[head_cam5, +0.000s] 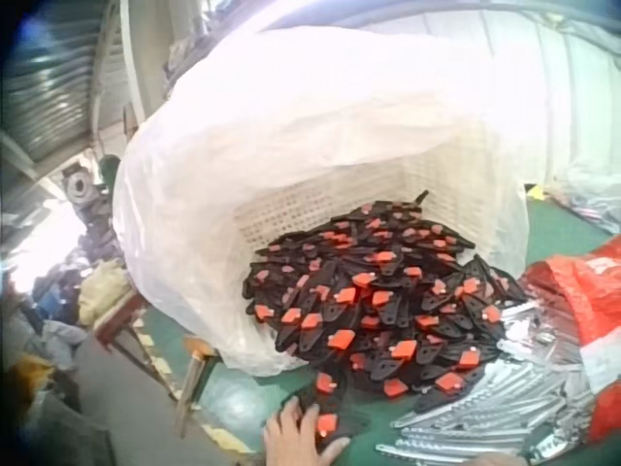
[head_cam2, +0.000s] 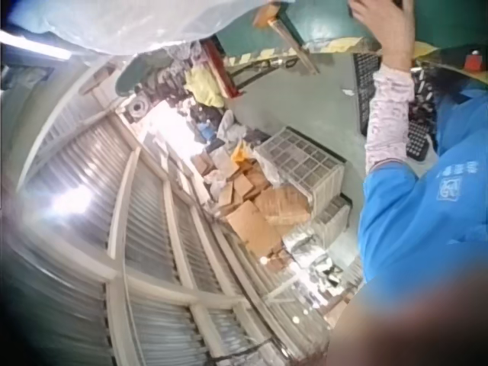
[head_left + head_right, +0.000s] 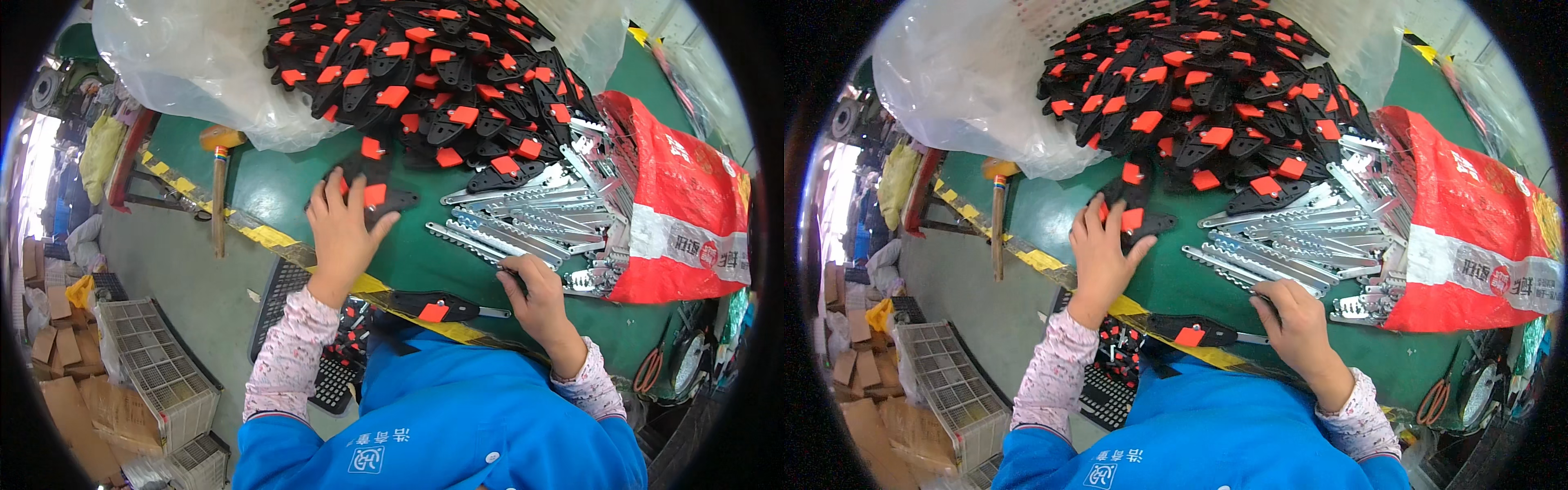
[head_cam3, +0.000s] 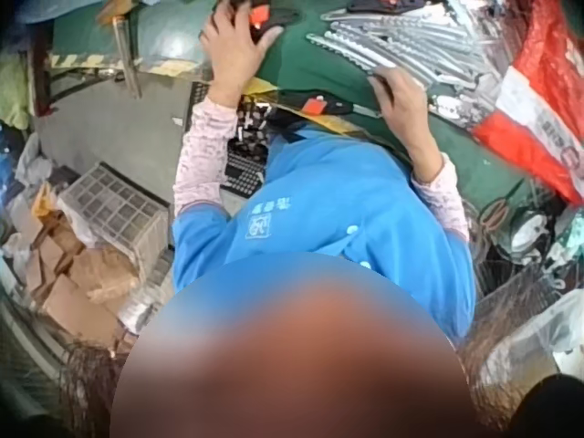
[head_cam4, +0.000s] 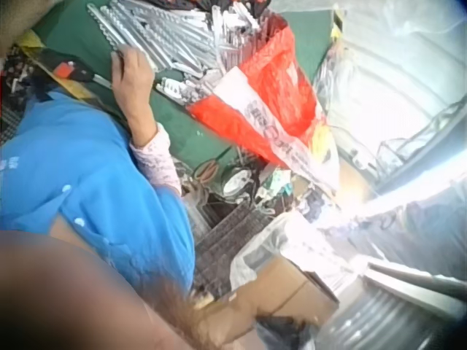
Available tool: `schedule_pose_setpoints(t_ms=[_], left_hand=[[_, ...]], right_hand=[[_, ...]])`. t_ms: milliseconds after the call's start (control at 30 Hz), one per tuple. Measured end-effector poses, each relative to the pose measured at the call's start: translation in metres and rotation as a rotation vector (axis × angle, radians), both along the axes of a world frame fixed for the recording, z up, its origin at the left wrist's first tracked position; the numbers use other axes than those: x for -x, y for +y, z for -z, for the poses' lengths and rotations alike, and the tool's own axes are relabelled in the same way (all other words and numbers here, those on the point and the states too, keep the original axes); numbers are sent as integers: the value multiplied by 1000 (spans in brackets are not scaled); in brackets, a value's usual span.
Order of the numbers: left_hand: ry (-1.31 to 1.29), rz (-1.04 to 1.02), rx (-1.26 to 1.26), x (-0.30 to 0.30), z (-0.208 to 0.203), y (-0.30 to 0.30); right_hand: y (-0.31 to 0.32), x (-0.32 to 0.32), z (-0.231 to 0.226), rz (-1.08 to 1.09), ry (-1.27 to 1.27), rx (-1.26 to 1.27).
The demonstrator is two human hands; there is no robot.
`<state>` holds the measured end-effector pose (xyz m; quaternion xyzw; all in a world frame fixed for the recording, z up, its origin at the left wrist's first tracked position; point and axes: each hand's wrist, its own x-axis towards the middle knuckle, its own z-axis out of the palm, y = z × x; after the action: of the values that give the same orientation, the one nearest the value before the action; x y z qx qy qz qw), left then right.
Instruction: The person repeatedly picks up black plastic clips with red inserts and metal serrated strips from a green workbench. They insert the metal strips into the clips by hand and place the assembled units into a white basket. The process continues throughout the clip with no other tools used.
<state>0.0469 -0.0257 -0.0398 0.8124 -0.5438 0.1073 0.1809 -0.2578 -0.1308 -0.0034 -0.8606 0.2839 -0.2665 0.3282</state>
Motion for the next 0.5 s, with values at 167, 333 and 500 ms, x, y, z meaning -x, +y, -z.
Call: schedule_pose_setpoints(t_ms=[167, 333, 500], left_hand=[[89, 137, 154, 41, -12, 6], [420, 339, 202, 49, -10, 24], [839, 305, 167, 68, -21, 36]], right_hand=[[-3, -2, -5, -6, -31, -41], [-5, -4, -9, 46, -64, -196], [-3, -3, -11, 18, -40, -261]])
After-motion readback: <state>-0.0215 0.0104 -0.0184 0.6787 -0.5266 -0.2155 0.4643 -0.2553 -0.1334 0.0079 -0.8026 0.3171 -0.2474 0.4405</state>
